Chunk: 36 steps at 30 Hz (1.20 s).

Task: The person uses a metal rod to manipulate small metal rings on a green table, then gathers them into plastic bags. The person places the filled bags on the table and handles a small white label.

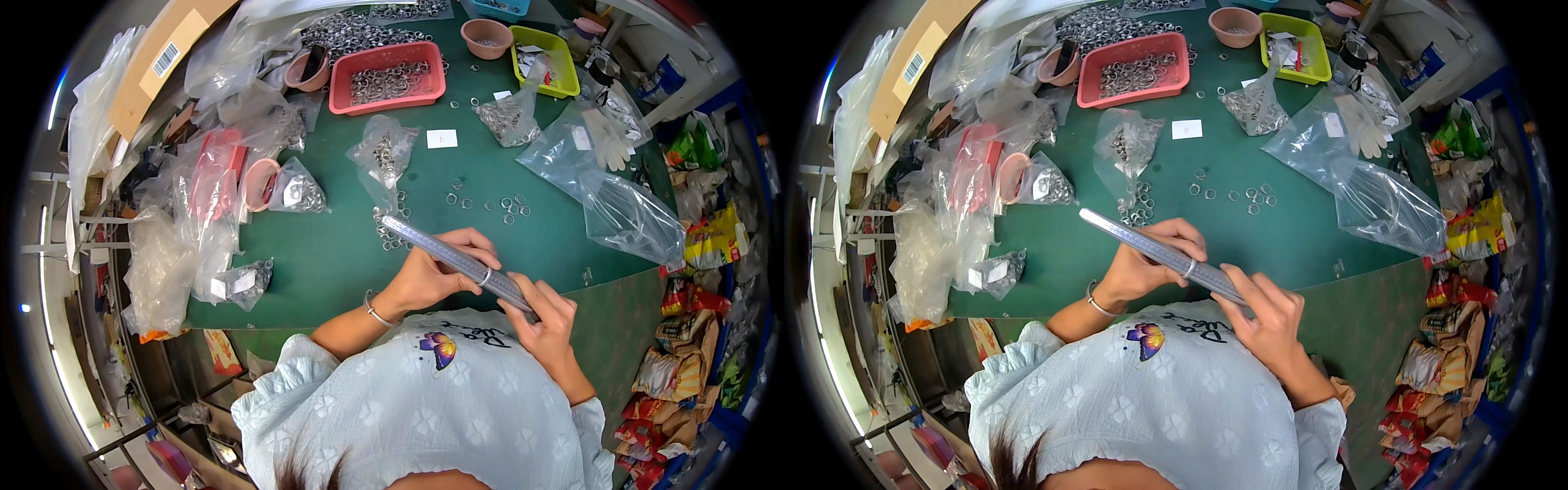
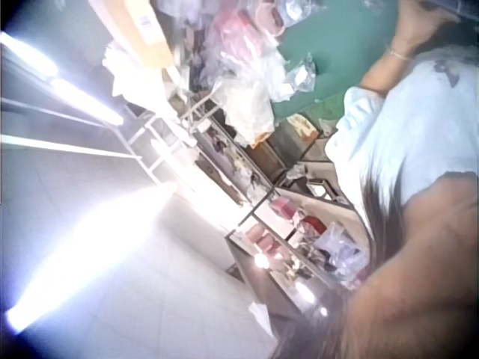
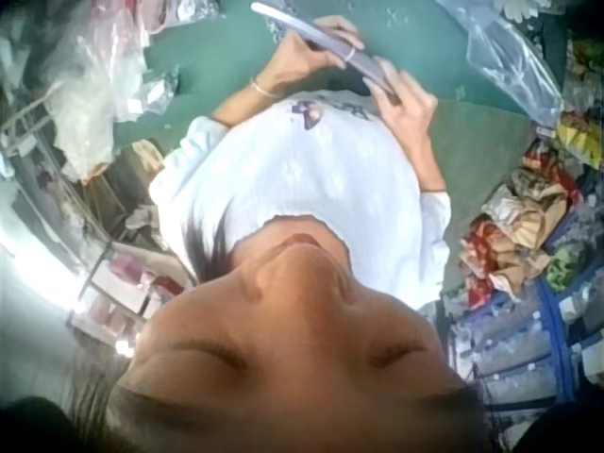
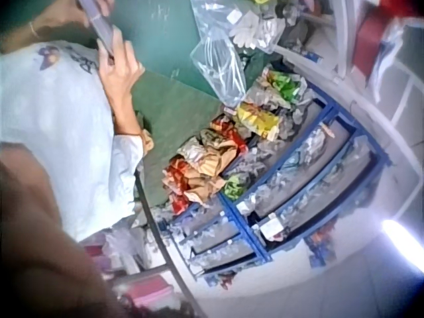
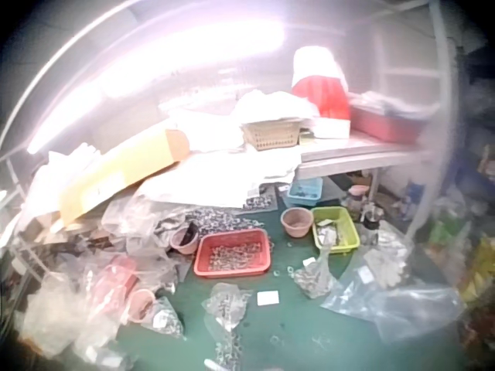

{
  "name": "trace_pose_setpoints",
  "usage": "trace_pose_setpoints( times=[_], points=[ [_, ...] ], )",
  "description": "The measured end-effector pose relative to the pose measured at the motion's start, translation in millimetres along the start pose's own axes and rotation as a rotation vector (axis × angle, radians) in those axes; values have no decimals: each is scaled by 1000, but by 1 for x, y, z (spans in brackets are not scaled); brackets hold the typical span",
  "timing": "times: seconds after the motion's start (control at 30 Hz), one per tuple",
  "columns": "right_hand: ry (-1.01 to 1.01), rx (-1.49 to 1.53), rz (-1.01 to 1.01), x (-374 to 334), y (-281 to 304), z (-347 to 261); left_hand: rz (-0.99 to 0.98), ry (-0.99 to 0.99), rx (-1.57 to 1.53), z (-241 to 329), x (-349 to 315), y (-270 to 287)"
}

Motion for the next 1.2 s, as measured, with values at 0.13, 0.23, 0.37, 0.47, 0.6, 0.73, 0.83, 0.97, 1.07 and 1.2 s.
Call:
trace_pose_setpoints(
  times=[0.13,0.23,0.37,0.47,0.6,0.73,0.83,0.97,1.07,1.2],
  points=[
    [6,-10,-8,0,-1,-3,25,-15,15,2,-3,0],
    [4,-3,-16,0,-3,-4,26,-7,39,2,-5,2],
    [-4,35,-47,-1,-5,-3,-5,-26,109,8,-7,1],
    [-9,91,-73,0,-5,-3,-43,-53,157,12,-7,0],
    [-20,139,-121,0,-5,-2,-44,-45,167,9,-11,-2],
    [-11,106,-108,-1,-5,-3,45,0,47,8,-15,-3],
    [23,14,-66,0,-3,-6,-5,-20,61,7,-14,0],
    [35,-26,-71,1,-1,-4,19,-29,29,3,-14,-1],
    [24,12,-75,2,-1,-2,13,-43,24,0,-13,-1],
    [33,30,-79,6,-4,-2,106,-45,6,-3,-15,2]
  ],
)
Point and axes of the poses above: each hand's wrist, its own x-axis towards the middle knuckle, its own y-axis out of the back of the hand, z = x × y, the point moved 6 cm from there along x, towards the middle knuckle, and after that the axes turned 10 degrees about -z, right-handed, at the moved point
